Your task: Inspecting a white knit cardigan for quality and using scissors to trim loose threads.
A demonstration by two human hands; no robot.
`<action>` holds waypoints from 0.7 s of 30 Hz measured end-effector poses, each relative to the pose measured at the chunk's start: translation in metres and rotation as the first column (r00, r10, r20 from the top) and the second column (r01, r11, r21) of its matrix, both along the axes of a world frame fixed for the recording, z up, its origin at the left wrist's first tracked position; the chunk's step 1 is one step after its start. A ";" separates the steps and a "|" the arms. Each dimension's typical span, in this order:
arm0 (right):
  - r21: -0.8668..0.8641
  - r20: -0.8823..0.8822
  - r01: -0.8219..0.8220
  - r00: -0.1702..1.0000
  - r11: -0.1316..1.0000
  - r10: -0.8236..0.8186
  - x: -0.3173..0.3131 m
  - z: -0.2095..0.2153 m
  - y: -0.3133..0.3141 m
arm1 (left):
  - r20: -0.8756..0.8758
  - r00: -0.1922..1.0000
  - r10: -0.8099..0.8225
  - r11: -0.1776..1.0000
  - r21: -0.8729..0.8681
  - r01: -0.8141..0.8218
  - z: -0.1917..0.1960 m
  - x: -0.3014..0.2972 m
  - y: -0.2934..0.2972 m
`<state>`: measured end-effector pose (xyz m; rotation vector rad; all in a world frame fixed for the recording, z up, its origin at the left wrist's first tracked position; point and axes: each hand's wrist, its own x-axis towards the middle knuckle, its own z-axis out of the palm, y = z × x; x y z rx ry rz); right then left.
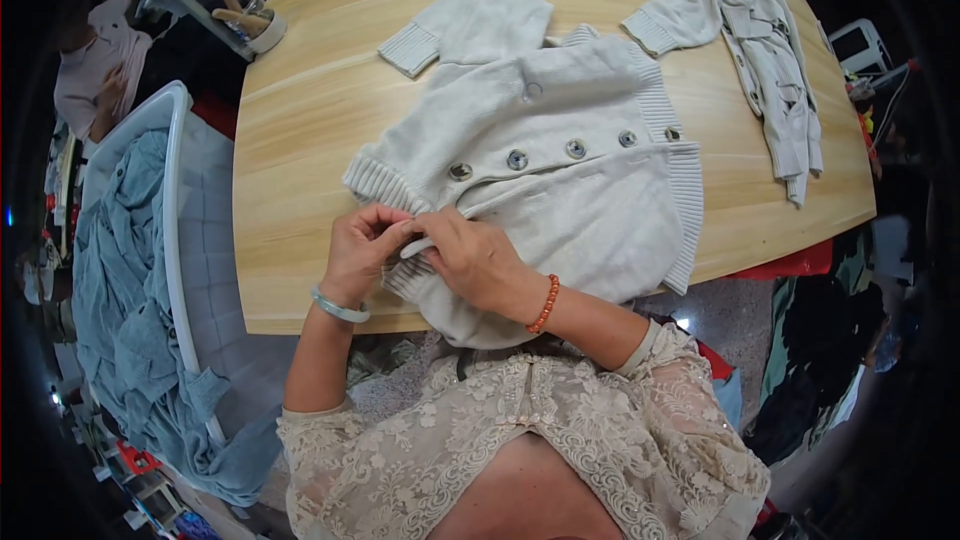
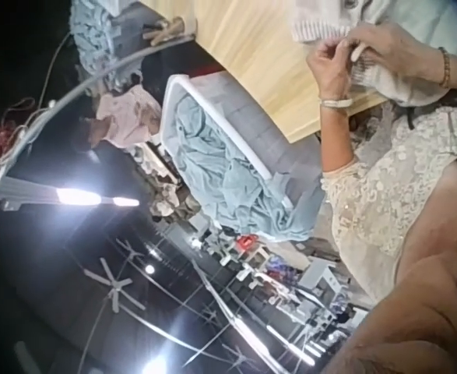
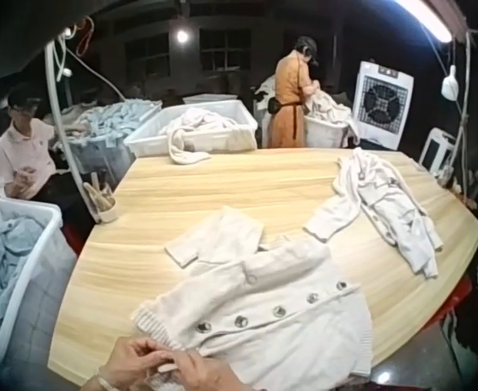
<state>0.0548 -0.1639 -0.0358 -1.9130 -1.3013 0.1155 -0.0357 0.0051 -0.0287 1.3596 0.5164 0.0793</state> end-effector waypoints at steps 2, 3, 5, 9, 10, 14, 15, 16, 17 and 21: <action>0.019 -0.022 0.031 0.999 0.999 -0.031 -0.003 0.005 -0.001 | 0.010 1.000 -0.010 1.000 -0.006 0.010 -0.002 -0.002 0.000; 0.019 -0.021 0.040 0.999 0.999 -0.040 -0.003 0.004 -0.001 | 0.016 1.000 -0.004 1.000 -0.009 0.004 -0.003 -0.005 0.000; -0.041 0.046 -0.035 0.998 0.999 0.037 -0.002 -0.001 -0.003 | -0.010 0.999 -0.034 0.999 0.010 0.034 -0.012 -0.009 0.004; -0.101 0.003 -0.038 0.999 0.994 0.038 0.005 -0.005 -0.007 | 0.126 0.967 -0.221 0.946 0.268 0.182 -0.002 -0.016 -0.003; -0.098 -0.056 -0.051 0.997 0.994 0.046 0.008 -0.005 -0.007 | 0.158 0.943 -0.292 0.902 0.374 0.217 0.004 -0.019 -0.004; 0.022 -0.181 -0.081 0.980 0.996 0.084 0.010 -0.008 -0.002 | 0.144 0.970 -0.197 0.759 0.648 0.058 -0.003 -0.023 -0.010; 0.021 -0.183 -0.086 0.979 0.996 0.088 0.012 -0.007 -0.002 | 0.143 0.971 -0.192 0.760 0.647 0.055 -0.004 -0.023 -0.011; 0.043 -0.248 -0.107 0.962 0.993 0.114 0.016 -0.004 -0.002 | 0.154 0.972 -0.178 0.752 0.658 0.033 -0.006 -0.023 -0.012; 0.065 -0.313 -0.127 0.939 0.990 0.141 0.019 -0.003 -0.002 | 0.165 0.973 -0.164 0.743 0.669 0.012 -0.008 -0.022 -0.012; 0.128 -0.377 -0.126 0.911 0.984 0.166 0.023 -0.008 -0.001 | 0.156 0.985 -0.080 0.815 0.579 -0.025 -0.005 -0.019 -0.014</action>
